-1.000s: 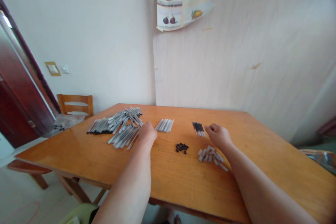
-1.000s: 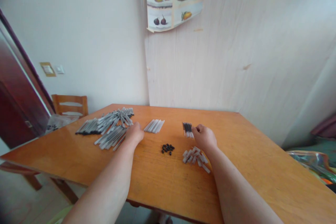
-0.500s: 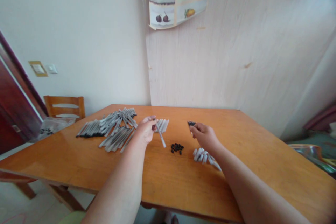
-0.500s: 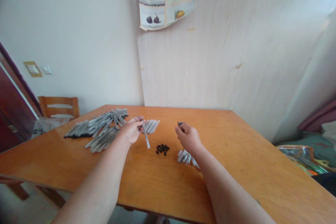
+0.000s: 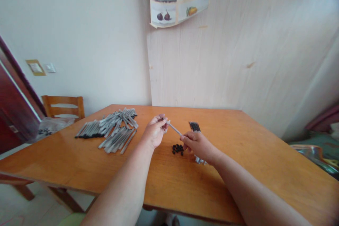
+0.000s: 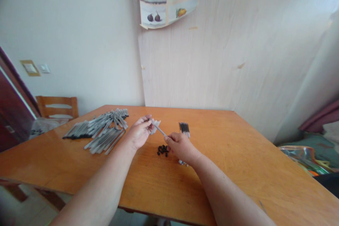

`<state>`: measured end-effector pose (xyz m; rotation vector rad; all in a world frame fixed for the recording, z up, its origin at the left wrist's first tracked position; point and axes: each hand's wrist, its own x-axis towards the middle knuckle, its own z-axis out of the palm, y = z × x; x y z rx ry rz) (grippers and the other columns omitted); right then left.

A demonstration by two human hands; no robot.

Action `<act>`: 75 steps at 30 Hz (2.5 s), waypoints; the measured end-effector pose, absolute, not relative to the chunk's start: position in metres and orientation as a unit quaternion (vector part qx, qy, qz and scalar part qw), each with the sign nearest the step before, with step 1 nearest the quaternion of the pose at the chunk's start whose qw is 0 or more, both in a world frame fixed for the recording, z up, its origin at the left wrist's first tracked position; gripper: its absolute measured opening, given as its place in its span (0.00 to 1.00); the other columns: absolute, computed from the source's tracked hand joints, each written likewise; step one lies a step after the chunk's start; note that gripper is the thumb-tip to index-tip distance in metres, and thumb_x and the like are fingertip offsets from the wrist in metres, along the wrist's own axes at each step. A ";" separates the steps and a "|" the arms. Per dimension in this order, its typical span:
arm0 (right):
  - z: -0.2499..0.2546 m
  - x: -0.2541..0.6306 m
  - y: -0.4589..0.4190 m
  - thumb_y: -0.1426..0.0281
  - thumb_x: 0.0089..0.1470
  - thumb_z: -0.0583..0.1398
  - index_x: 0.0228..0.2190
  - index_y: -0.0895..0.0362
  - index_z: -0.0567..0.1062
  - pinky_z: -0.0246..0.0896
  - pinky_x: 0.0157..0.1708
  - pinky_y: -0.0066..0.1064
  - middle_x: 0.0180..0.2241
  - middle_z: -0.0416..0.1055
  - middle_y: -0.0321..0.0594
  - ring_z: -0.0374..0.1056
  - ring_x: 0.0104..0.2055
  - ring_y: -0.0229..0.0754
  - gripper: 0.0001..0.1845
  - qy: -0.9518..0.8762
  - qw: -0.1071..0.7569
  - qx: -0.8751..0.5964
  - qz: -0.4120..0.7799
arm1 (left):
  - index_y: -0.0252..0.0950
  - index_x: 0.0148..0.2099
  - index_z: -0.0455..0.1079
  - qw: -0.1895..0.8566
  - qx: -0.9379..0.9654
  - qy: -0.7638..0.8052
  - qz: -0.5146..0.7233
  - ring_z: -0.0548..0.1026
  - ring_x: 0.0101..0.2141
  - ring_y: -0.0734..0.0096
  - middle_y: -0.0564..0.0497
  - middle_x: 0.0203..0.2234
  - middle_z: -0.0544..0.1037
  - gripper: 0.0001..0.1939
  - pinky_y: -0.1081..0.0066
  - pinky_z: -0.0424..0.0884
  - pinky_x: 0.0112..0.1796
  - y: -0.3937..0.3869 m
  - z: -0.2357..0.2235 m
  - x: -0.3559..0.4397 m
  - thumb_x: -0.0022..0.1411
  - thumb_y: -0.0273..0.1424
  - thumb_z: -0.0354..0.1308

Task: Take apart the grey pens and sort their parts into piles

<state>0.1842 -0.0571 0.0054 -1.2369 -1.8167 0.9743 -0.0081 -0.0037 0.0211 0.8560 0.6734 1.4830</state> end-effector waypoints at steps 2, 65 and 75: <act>0.007 0.184 -0.057 0.57 0.58 0.56 0.25 0.56 0.71 0.55 0.20 0.25 0.20 0.70 0.36 0.62 0.20 0.33 0.18 -0.678 0.372 -0.485 0.408 | 0.37 0.43 0.67 0.619 0.367 0.283 0.634 0.76 0.35 0.76 0.50 0.35 0.77 0.12 0.74 0.70 0.37 -0.007 0.022 -0.006 0.56 0.20 0.59; 0.024 0.252 -0.040 0.66 0.54 0.57 0.31 0.56 0.75 0.54 0.28 0.28 0.27 0.74 0.38 0.67 0.29 0.38 0.08 -0.735 0.299 -0.595 0.127 | 0.35 0.33 0.66 0.490 0.348 0.381 0.703 0.76 0.25 0.73 0.48 0.26 0.78 0.17 0.76 0.67 0.25 -0.005 0.027 -0.003 0.49 0.38 0.69; 0.003 0.254 -0.032 0.73 0.47 0.58 0.32 0.56 0.79 0.56 0.31 0.28 0.30 0.76 0.38 0.68 0.32 0.39 0.10 -0.790 0.213 -0.554 0.151 | 0.35 0.29 0.67 0.455 0.396 0.414 0.682 0.68 0.21 0.79 0.54 0.21 0.72 0.17 0.80 0.57 0.19 -0.005 0.022 -0.004 0.47 0.39 0.70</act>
